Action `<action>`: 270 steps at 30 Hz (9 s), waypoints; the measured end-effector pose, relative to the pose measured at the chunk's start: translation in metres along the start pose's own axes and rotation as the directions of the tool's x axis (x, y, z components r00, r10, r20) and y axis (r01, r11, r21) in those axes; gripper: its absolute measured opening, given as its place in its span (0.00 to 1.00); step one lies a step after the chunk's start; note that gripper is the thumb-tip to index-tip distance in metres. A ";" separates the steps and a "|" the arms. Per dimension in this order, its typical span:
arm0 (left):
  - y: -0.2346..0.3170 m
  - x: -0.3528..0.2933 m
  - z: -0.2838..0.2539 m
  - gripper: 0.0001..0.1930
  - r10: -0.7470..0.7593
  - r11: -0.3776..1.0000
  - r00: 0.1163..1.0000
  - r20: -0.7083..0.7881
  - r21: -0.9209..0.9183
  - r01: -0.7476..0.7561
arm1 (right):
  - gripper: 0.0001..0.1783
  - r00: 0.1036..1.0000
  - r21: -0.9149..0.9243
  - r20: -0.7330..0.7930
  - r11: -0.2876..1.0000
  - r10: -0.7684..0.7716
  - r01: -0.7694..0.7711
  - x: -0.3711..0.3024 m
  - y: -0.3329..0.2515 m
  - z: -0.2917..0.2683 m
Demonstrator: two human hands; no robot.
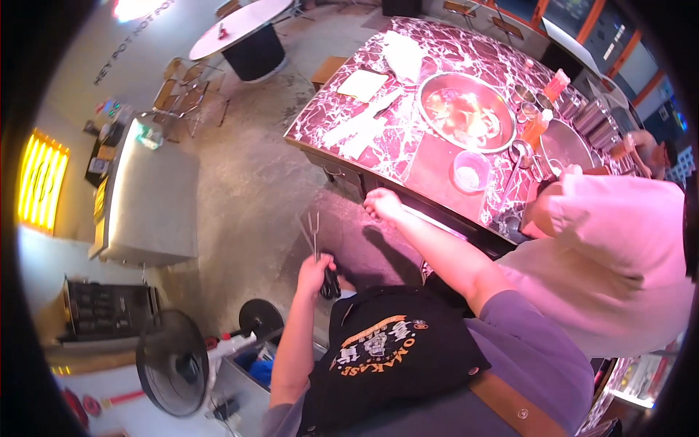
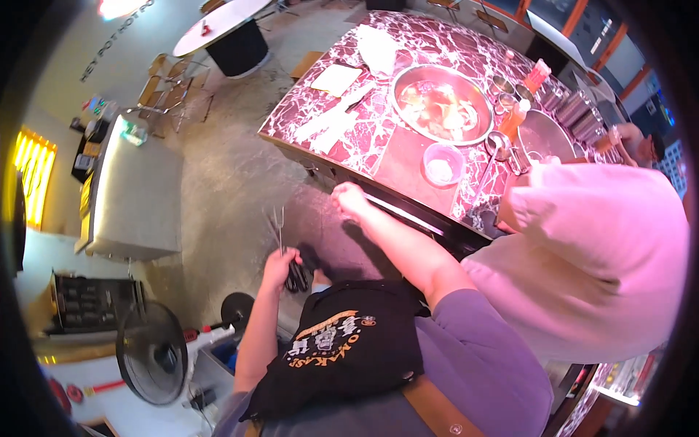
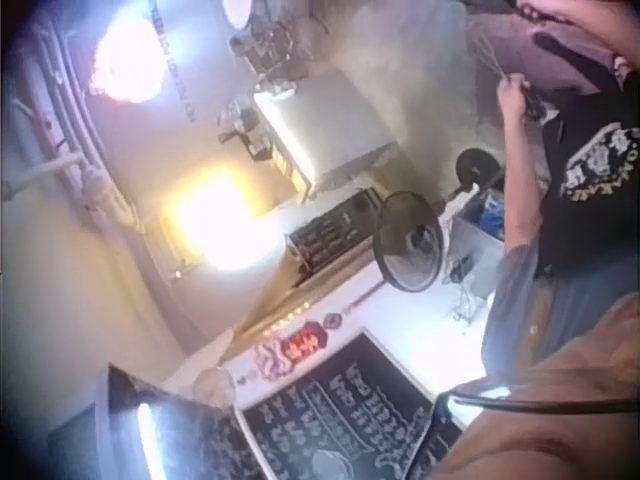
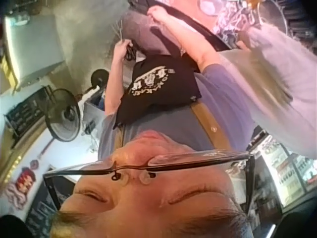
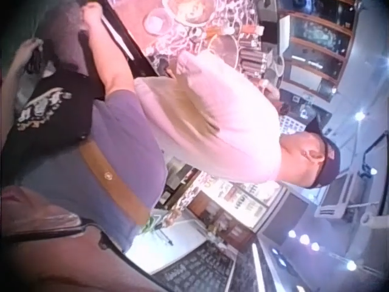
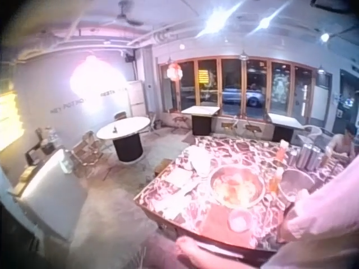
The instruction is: Preparing and serving meat and ingredients for a hot pot meal at a restaurant table.
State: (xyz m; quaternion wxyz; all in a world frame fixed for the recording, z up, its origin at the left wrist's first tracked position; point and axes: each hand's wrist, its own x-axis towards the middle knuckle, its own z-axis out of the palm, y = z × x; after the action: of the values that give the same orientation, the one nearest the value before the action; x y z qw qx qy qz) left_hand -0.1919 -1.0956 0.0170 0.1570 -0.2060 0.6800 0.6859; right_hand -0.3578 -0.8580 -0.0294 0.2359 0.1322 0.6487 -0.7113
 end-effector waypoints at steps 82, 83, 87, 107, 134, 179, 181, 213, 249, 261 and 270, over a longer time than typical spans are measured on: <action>-0.219 -0.363 0.479 0.08 -0.897 0.406 -0.266 0.353 0.422 -0.811 | 0.23 -0.053 -0.073 -0.919 -0.036 0.392 0.997 -0.677 0.352 -0.050; -0.223 -0.373 0.503 0.07 -0.887 0.439 -0.288 0.361 0.466 -0.768 | 0.24 -0.022 -0.065 -0.889 -0.079 0.458 0.995 -0.691 0.353 -0.073; -0.224 -0.409 0.594 0.07 -0.812 0.560 -0.382 0.441 0.403 -0.724 | 0.22 -0.059 -0.024 -0.909 0.089 0.413 0.996 -0.755 0.356 -0.172; -0.295 -0.594 0.933 0.06 -0.624 0.681 0.081 0.777 0.592 -0.432 | 0.21 0.298 0.391 -0.905 0.318 0.304 0.864 -0.993 0.423 -0.649; -0.528 -0.835 1.387 0.05 -0.751 0.544 0.310 0.583 0.812 -0.210 | 0.33 -0.802 0.485 -0.597 0.794 -0.006 -0.367 -1.418 0.577 -0.859; -0.336 -0.608 1.315 0.22 -0.253 0.872 0.426 0.869 0.395 -0.288 | 0.18 0.590 0.102 -0.807 0.986 0.002 0.135 -1.009 0.352 -1.009; -0.310 -0.582 1.314 0.22 -0.199 0.906 0.400 0.895 0.324 -0.273 | 0.20 0.627 -0.069 -0.776 0.997 -0.065 0.017 -0.980 0.331 -1.012; -0.140 -0.343 1.535 0.11 0.403 0.277 0.569 0.717 0.497 -0.822 | 0.32 0.715 -0.710 -0.699 0.139 -0.016 -0.691 -0.834 0.097 -1.470; -0.169 -0.350 1.586 0.10 0.304 0.825 0.649 0.697 0.148 -0.545 | 0.26 0.753 -0.934 -0.298 0.014 -0.587 -0.358 -0.914 0.082 -1.475; -0.154 -0.382 1.526 0.10 0.220 0.757 0.747 0.628 0.373 -0.536 | 0.27 0.775 -0.929 -0.371 0.205 -0.511 -0.309 -0.922 0.112 -1.435; -0.184 -0.402 1.534 0.11 0.465 0.334 0.595 0.656 0.493 -0.804 | 0.30 0.692 -0.851 -0.519 0.380 -0.501 -0.363 -0.900 0.194 -1.410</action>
State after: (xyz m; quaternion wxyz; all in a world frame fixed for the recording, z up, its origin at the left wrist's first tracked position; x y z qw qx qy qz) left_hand 0.1412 0.4660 0.0419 0.0733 0.3150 0.8730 0.3652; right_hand 0.3429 0.6704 0.0747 -0.0397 0.2125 0.9688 -0.1214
